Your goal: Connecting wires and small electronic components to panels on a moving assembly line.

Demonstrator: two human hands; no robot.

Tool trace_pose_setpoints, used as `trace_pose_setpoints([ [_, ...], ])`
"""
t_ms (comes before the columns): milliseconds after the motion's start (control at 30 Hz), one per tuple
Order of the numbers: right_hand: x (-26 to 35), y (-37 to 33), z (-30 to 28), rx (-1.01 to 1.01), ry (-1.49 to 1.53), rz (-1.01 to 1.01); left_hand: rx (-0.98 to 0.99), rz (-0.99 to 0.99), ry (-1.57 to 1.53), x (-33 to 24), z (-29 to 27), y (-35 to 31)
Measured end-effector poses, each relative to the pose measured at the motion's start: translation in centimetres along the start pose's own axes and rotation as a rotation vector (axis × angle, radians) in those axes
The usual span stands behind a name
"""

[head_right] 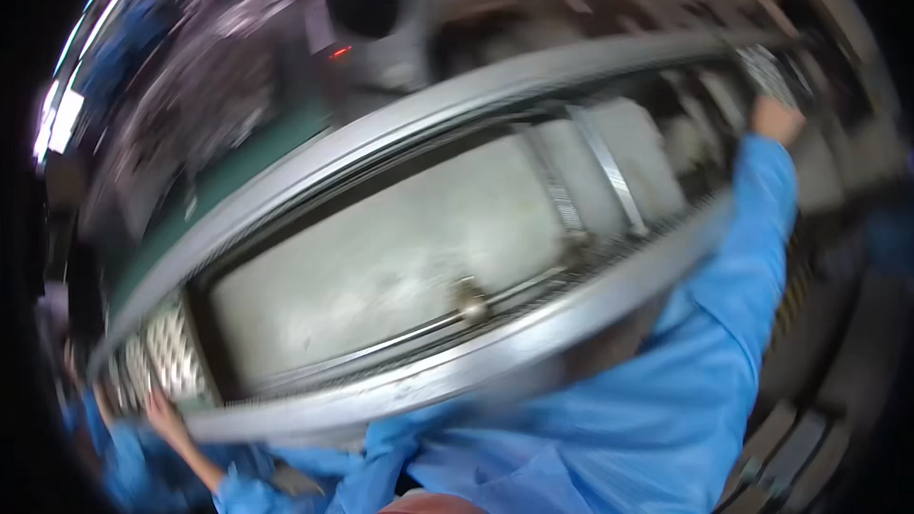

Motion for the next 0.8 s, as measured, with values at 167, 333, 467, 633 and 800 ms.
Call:
trace_pose_setpoints([
  [167,-11.0,12.0,-8.7,-0.634,-0.309,-0.178,-0.122,-0.279,0.112,4.1,15.5,-14.6],
  [333,-0.1,6.4,-23.4,-0.73,0.158,-0.241,-0.147,-0.418,-0.165,0.3,14.7,-17.4],
  [467,8.2,-5.1,-42.8,-0.991,0.602,-0.544,-0.109,-0.27,-0.217,-4.0,17.4,-16.1],
  [633,21.3,-16.3,-67.0,-0.969,0.962,-1.029,0.007,-0.244,-0.452,-11.2,17.5,-14.9],
  [800,36.9,-24.2,-86.3,-0.884,1.165,-1.26,0.094,-0.007,-0.404,-10.1,11.1,-12.4],
])
Point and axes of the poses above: each hand's wrist, its own y-axis towards the middle knuckle, its own z-axis out of the palm, x = y × z, the point moved 8 cm from there along y, towards the middle knuckle, and after that the axes turned 5 degrees about -z, right-handed, at the moved point
